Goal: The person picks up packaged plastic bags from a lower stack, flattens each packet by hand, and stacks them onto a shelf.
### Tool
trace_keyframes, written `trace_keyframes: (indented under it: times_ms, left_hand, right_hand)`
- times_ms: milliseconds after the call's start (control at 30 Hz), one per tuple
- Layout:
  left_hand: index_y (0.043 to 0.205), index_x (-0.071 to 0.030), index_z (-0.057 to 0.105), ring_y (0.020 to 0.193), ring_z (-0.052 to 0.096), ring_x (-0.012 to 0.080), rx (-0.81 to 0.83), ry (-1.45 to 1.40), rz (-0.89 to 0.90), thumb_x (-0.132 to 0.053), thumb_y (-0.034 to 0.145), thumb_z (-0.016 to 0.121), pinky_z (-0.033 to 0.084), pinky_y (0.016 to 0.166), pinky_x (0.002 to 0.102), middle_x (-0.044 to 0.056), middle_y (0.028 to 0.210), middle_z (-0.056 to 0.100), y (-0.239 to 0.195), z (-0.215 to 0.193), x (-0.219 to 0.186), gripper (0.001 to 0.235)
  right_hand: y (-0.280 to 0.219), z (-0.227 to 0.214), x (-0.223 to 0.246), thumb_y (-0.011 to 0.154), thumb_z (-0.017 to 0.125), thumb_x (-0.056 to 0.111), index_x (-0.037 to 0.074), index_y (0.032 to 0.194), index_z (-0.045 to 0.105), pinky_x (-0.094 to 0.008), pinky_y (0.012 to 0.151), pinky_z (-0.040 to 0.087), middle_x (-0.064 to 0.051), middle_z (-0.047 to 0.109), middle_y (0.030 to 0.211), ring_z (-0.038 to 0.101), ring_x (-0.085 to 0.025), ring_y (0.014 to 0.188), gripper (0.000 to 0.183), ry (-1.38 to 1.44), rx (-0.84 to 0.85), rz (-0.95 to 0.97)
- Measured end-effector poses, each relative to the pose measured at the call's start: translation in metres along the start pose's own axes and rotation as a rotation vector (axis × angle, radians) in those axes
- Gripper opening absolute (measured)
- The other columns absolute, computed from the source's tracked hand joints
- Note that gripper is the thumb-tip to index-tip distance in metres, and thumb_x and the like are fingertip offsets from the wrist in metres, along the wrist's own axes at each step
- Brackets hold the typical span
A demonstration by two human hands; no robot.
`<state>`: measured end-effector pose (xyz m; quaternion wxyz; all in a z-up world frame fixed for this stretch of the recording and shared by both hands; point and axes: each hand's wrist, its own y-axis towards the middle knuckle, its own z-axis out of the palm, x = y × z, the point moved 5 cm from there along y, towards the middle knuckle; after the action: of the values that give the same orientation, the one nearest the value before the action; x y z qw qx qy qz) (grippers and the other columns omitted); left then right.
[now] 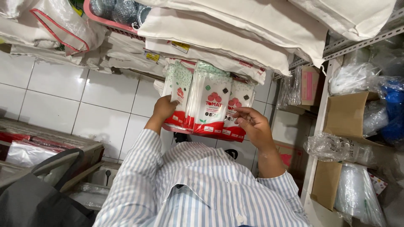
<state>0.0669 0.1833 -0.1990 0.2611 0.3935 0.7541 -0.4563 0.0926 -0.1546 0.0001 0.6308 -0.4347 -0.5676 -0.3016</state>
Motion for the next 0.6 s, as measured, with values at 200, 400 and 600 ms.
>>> trace_keyframes:
  times_ms: [200, 400, 600]
  left_hand:
    - [0.097, -0.004, 0.077, 0.066, 0.065, 0.0252, 0.26, 0.006, 0.147, -0.03, 0.089, 0.073, 0.051, 0.067, 0.04, 0.015, 0.077, 0.072, -0.093, -0.016, -0.123, 0.027]
    - [0.1, 0.0, 0.07, 0.079, 0.064, 0.011, 0.476, -0.402, 0.682, -0.02, 0.095, 0.069, 0.053, 0.07, 0.035, 0.009, 0.085, 0.07, -0.169, 0.028, -0.23, 0.021]
    - [0.108, -0.003, 0.068, 0.089, 0.069, 0.0284, 0.045, 0.174, 0.726, -0.033, 0.093, 0.077, 0.053, 0.077, 0.04, 0.014, 0.1, 0.07, -0.198, 0.084, -0.284, 0.034]
  right_hand:
    - [0.029, -0.009, -0.057, 0.1, 0.06, 0.024, 0.0, 0.131, 0.067, -0.034, 0.083, 0.056, -0.016, 0.075, 0.112, 0.069, -0.018, 0.093, 0.039, -0.205, 0.021, 0.267]
    - [0.005, 0.016, -0.018, 0.091, 0.052, 0.066, 0.008, 0.154, 0.041, -0.047, 0.111, 0.049, -0.016, 0.055, 0.151, 0.058, -0.03, 0.134, 0.087, 0.993, 0.257, 0.195]
    - [-0.041, -0.04, 0.039, 0.098, 0.052, 0.08, -0.001, 0.161, 0.038, -0.057, 0.116, 0.045, -0.027, 0.048, 0.154, 0.05, -0.043, 0.14, 0.103, 1.145, 0.255, -0.239]
